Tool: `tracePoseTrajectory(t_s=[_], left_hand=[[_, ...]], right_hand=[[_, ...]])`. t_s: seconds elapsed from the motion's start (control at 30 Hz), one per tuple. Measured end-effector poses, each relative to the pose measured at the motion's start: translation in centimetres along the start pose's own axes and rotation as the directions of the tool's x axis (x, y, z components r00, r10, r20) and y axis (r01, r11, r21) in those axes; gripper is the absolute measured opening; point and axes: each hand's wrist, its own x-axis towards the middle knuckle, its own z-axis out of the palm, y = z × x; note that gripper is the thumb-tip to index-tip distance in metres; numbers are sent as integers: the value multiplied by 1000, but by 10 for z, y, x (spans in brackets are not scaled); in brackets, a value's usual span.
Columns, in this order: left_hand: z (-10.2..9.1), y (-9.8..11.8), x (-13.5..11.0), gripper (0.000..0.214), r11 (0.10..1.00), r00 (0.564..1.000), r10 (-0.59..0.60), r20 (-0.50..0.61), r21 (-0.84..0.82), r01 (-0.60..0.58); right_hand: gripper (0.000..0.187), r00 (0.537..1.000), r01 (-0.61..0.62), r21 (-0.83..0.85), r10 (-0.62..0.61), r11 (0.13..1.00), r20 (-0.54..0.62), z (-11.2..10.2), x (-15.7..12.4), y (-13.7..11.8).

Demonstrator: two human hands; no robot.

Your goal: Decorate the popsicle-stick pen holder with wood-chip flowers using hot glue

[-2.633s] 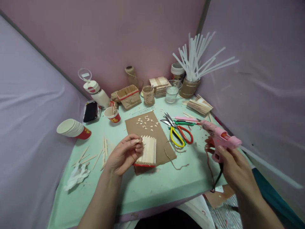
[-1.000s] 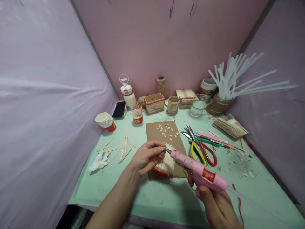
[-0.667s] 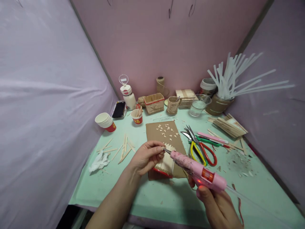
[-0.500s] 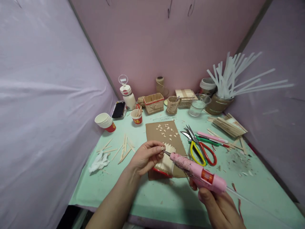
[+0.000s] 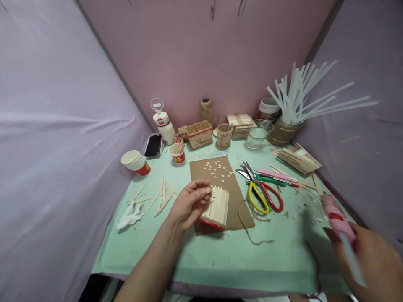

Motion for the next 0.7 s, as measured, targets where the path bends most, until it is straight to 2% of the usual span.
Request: tracePoseTrajectory(t_s=[0.07, 0.13, 0.27, 0.37, 0.4, 0.43, 0.47, 0.5, 0.53, 0.6, 0.67, 0.7], left_hand=[[0, -1, -1, 25, 999, 999, 48, -15, 20, -48], [0, -3, -2, 25, 992, 993, 112, -41, 67, -109], [-1, -7, -4, 24, 946, 962, 250, -112, 240, -218], [-3, -11, -5, 24, 909, 932, 336, -139, 306, -283], [-4, -13, -5, 24, 899, 922, 360, -141, 317, -302], [-5, -14, -5, 24, 889, 914, 380, -140, 328, -320], [-5, -15, -4, 23, 880, 908, 397, -137, 338, -334], [-6, -16, -4, 23, 871, 903, 409, -131, 350, -344], [-6, -17, -4, 22, 863, 900, 418, -123, 363, -351], [-6, -17, -5, 21, 847, 900, 424, -103, 396, -354], [-7, -15, -7, 21, 814, 894, 440, -86, 458, -357], [-8, -13, -8, 21, 789, 890, 450, -77, 502, -355]], right_hand=[[29, 997, 79, -282, -79, 956, 11, 5, 2, 18], [27, 990, 139, -445, -132, 885, 47, 14, -3, 35], [25, 988, 156, -536, -123, 829, 97, 23, -18, 48], [34, 993, 116, -563, -114, 818, 38, 17, -21, 28], [43, 990, 136, -519, -138, 844, 34, 16, -20, 14], [54, 978, 206, -427, -205, 881, 48, 16, -19, -2], [65, 952, 307, -261, -292, 915, 95, 20, -18, -20], [73, 930, 364, -75, -358, 928, 82, 26, -16, -40], [81, 904, 388, 88, -398, 917, 155, 36, -15, -59], [101, 820, 400, 306, -487, 864, 302, 60, -13, -93], [116, 754, 376, 417, -535, 827, 381, 85, -11, -117], [119, 739, 357, 444, -540, 821, 403, 96, -10, -124]])
